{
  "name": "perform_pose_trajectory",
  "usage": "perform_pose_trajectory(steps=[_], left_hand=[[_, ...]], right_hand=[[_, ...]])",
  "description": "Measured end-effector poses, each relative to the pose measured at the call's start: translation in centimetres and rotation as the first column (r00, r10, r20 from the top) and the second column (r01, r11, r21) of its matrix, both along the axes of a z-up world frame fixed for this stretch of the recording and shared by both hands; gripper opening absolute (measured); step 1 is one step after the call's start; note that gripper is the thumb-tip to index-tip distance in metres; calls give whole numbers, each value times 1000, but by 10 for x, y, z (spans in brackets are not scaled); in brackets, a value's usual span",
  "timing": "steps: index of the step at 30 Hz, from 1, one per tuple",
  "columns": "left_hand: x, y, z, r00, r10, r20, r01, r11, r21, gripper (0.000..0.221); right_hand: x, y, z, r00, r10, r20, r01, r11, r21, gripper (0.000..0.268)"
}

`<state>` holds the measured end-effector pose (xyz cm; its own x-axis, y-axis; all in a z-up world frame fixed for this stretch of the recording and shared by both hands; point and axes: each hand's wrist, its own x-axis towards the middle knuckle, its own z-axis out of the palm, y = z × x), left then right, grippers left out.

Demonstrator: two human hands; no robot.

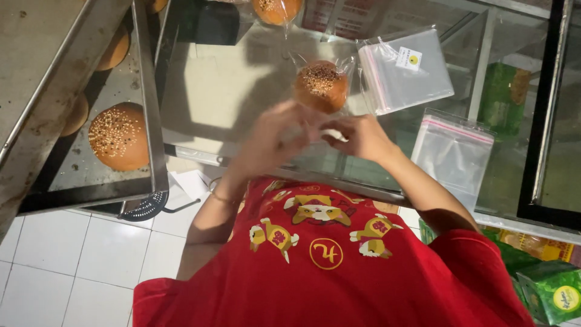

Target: The person picks up baked buns from a metal tray and places them individually into plastic bags on a counter.

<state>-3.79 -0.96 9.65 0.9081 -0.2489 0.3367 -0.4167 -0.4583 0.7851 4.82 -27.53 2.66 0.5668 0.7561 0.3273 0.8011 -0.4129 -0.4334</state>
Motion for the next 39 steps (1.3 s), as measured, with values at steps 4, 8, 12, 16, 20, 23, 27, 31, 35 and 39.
perform_pose_trajectory(steps=[4,8,12,16,20,23,27,31,35,39], left_hand=[[-32,-13,90,690,-696,199,701,574,-424,38],[-57,-34,135,396,-696,599,883,468,-41,35],[-60,-55,155,375,-782,498,918,389,-80,42],[-56,-51,161,404,-746,529,904,413,-110,37],[-63,-50,156,442,-736,513,893,412,-180,37],[-61,-48,158,436,-719,541,896,404,-185,36],[-64,-42,161,410,-670,619,899,411,-150,28],[-67,-38,159,331,-643,690,937,311,-160,31],[-70,-31,153,312,-671,672,937,336,-99,28],[-75,-28,142,240,-710,662,945,328,10,26]], right_hand=[[-3,23,2,972,-3,-235,-47,978,-205,37],[14,38,-3,950,-136,-282,53,958,-282,55],[60,42,-34,956,-245,-162,174,917,-360,63],[86,48,-20,934,-343,-103,287,889,-356,52],[110,52,-17,923,-352,-155,322,928,-188,58],[114,49,-24,964,-263,-46,259,963,-77,52],[95,49,-15,972,-234,16,234,970,-66,58],[71,42,-3,955,-283,-88,267,951,-157,56],[51,34,2,963,-270,-26,264,954,-140,54],[34,28,19,927,-361,-100,345,927,-150,54]])
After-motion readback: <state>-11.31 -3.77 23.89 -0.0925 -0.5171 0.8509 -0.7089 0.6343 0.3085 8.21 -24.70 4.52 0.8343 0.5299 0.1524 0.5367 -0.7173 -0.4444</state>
